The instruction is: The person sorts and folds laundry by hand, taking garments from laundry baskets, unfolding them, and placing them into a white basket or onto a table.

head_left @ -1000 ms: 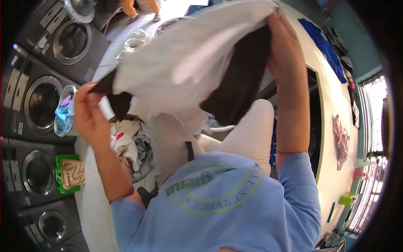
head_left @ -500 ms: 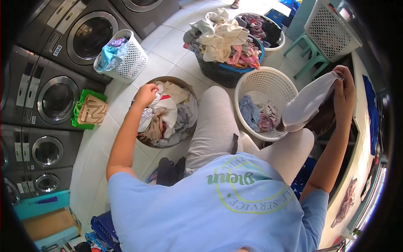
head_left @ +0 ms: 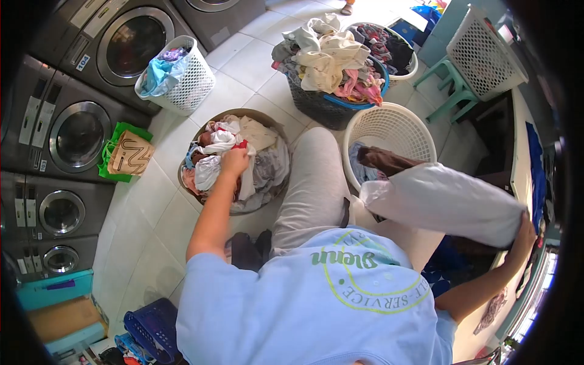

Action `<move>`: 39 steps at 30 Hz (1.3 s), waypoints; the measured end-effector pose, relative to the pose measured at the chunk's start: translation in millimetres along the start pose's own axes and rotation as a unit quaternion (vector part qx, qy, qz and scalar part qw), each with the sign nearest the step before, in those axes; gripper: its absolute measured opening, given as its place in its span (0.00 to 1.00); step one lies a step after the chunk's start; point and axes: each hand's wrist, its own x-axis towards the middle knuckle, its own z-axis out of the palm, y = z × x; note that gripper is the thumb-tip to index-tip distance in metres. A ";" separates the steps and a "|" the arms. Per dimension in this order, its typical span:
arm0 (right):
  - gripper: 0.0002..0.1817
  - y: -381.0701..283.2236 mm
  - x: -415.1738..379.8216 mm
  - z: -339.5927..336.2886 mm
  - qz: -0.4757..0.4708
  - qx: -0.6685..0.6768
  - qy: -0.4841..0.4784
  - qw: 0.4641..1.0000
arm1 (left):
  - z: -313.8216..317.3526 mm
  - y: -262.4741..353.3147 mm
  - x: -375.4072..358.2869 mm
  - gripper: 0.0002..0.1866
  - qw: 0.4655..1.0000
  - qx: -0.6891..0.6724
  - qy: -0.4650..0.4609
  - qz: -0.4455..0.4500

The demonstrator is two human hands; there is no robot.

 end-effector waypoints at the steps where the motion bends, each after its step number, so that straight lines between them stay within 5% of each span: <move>1: 0.22 31.3 0.0 -16.6 0.007 -0.032 0.017 0.999 | -24.1 6.5 -0.1 0.12 0.991 -0.124 -0.038 -0.027; 4: 0.20 127.8 6.5 -68.6 0.083 -0.234 -0.058 0.967 | -78.8 16.9 -8.9 0.09 0.960 -0.277 0.003 0.043; 6: 0.20 180.8 2.8 -81.3 0.038 -0.320 -0.107 0.941 | -92.6 27.6 -15.8 0.09 0.931 -0.360 0.000 0.062; 8: 0.22 185.2 -4.0 -70.4 0.031 -0.303 -0.160 0.939 | -129.6 67.8 -34.9 0.09 0.844 -0.529 0.022 0.083; 14: 0.23 9.3 -62.9 80.7 -0.077 -0.055 -0.320 0.943 | -172.0 131.9 -65.5 0.09 0.828 -0.546 0.009 0.129; 16: 0.27 -26.5 -85.1 133.6 -0.173 -0.037 -0.430 0.885 | -190.6 168.1 -82.3 0.11 0.771 -0.605 -0.054 0.191; 19: 0.43 -80.3 -150.1 204.4 -0.220 0.091 -0.579 0.780 | -215.6 229.1 -103.1 0.14 0.774 -0.503 0.015 0.385; 20: 0.39 -68.8 -173.6 231.1 -0.325 0.099 -0.539 0.771 | -222.5 247.5 -108.1 0.12 0.772 -0.454 0.044 0.442; 23: 0.30 -55.5 -190.6 278.1 -0.384 0.176 -0.571 0.704 | -213.2 284.1 -98.3 0.17 0.722 -0.421 0.046 0.546; 25: 0.23 -54.0 -174.0 287.3 -0.554 0.103 -0.397 0.725 | -213.7 286.9 -86.7 0.21 0.724 -0.437 0.060 0.530; 26: 0.21 -70.1 -165.0 274.2 -0.444 0.133 -0.472 0.750 | -215.0 286.7 -81.7 0.26 0.728 -0.452 0.073 0.511; 27: 0.20 -77.1 -162.6 263.8 -0.196 0.210 -0.520 0.804 | -214.9 279.8 -82.4 0.35 0.767 -0.406 0.071 0.491; 28: 0.19 -78.5 -162.0 257.0 0.066 0.274 -0.529 0.800 | -208.1 273.5 -86.5 0.35 0.763 -0.408 0.066 0.496; 29: 0.20 -73.2 -158.3 264.5 0.203 0.371 -0.472 0.774 | -195.0 266.8 -91.6 0.37 0.843 -0.311 0.070 0.433; 31: 0.25 -68.9 -140.2 260.3 0.288 0.437 -0.459 0.718 | -166.5 254.8 -94.5 0.38 0.901 -0.208 0.071 0.373; 32: 0.27 -65.5 -132.5 257.7 0.319 0.432 -0.461 0.706 | -150.5 249.2 -93.2 0.33 0.910 -0.253 -0.004 0.328; 36: 0.30 -42.9 -122.4 260.2 0.331 0.360 -0.506 0.711 | -129.6 238.9 -83.5 0.23 0.882 -0.382 -0.166 0.221; 38: 0.31 -47.7 -116.5 248.9 0.341 0.345 -0.516 0.706 | -127.8 233.3 -77.4 0.19 0.861 -0.431 -0.075 0.260; 39: 0.28 -47.5 -116.2 248.8 0.323 0.351 -0.467 0.745 | -126.5 227.7 -77.4 0.18 0.854 -0.485 -0.065 0.175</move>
